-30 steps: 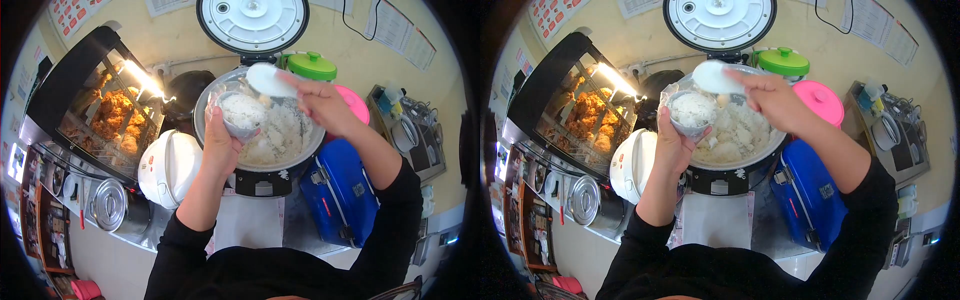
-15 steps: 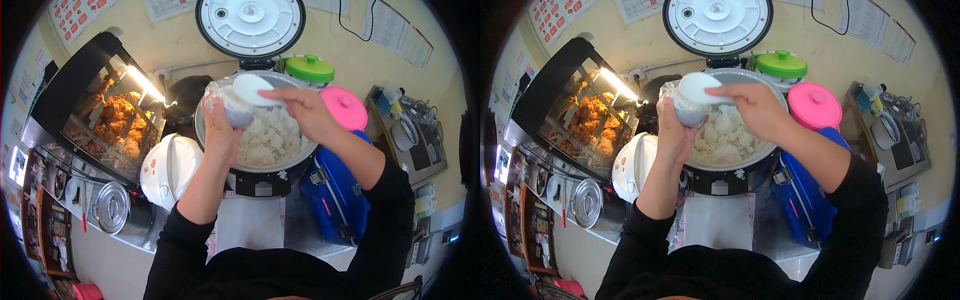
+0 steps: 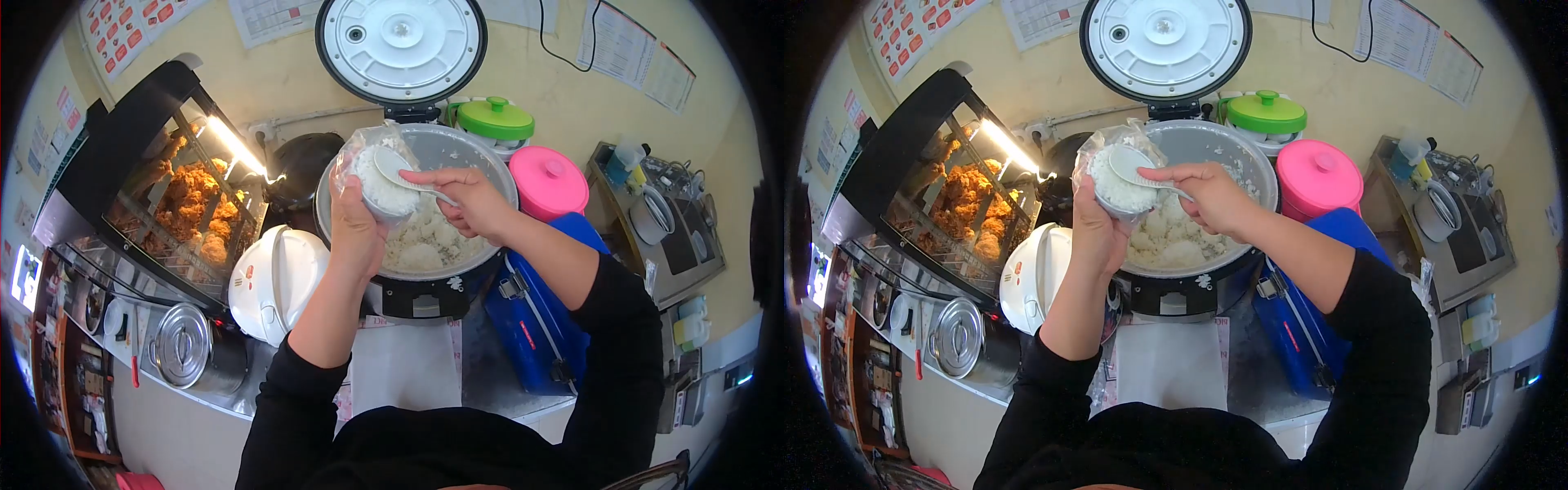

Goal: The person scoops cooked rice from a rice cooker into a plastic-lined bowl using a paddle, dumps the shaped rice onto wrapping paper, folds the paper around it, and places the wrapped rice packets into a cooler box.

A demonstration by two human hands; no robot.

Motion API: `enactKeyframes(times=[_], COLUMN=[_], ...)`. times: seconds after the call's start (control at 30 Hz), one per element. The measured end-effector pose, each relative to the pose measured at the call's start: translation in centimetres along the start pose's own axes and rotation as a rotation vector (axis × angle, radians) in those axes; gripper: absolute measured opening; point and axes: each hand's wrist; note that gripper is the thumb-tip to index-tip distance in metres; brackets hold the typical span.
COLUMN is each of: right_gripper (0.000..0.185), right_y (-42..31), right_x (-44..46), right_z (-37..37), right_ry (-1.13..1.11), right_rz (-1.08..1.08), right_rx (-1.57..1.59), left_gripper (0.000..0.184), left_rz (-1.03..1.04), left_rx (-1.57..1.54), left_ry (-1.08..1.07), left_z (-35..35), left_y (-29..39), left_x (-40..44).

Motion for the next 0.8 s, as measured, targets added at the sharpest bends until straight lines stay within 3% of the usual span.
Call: enactKeyframes(times=[0.13, 0.23, 0.3, 0.43, 0.5, 0.67, 0.8], right_gripper=[0.044, 0.041, 0.039, 0.028, 0.025, 0.011, 0.012], right_y=[-0.3, -0.7, 0.6, 6.1, 3.0, -2.2, 5.1], right_x=[-0.4, -0.2, 0.7, 3.9, 0.7, -8.7, -17.5], right_z=[-0.2, -1.4, -4.5, -7.7, -4.9, 4.8, 11.6], right_ry=[-0.03, -0.007, -0.066, 0.219, 0.433, 0.462, 0.044], right_rz=[0.081, 0.146, 0.145, -0.197, -0.328, -0.371, -0.628], right_rx=[0.159, 0.32, 0.421, -0.588, -1.055, -1.027, -0.669], left_gripper=[0.054, 0.055, 0.056, 0.057, 0.058, 0.064, 0.077], left_rz=[0.0, 0.124, 0.051, -0.089, -0.109, -0.16, -0.208], left_rx=[0.139, 0.419, 0.335, 0.126, 0.041, -0.159, -0.309], left_ry=[-0.078, -0.113, -0.041, 0.054, 0.002, 0.013, -0.008], left_z=[-2.0, -2.6, -1.6, -1.9, -1.9, -2.6, -5.5], left_y=[-0.2, 0.6, 1.8, 2.4, 3.1, 5.2, 6.4], left_x=[0.8, 0.8, 0.0, -1.0, -2.2, -7.0, -13.0])
Point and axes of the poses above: each hand's wrist, its own x-axis towards the middle knuckle, its own z-axis out of the palm, y = z × x, and after that the axes turned 1 degree about -y, right-handed
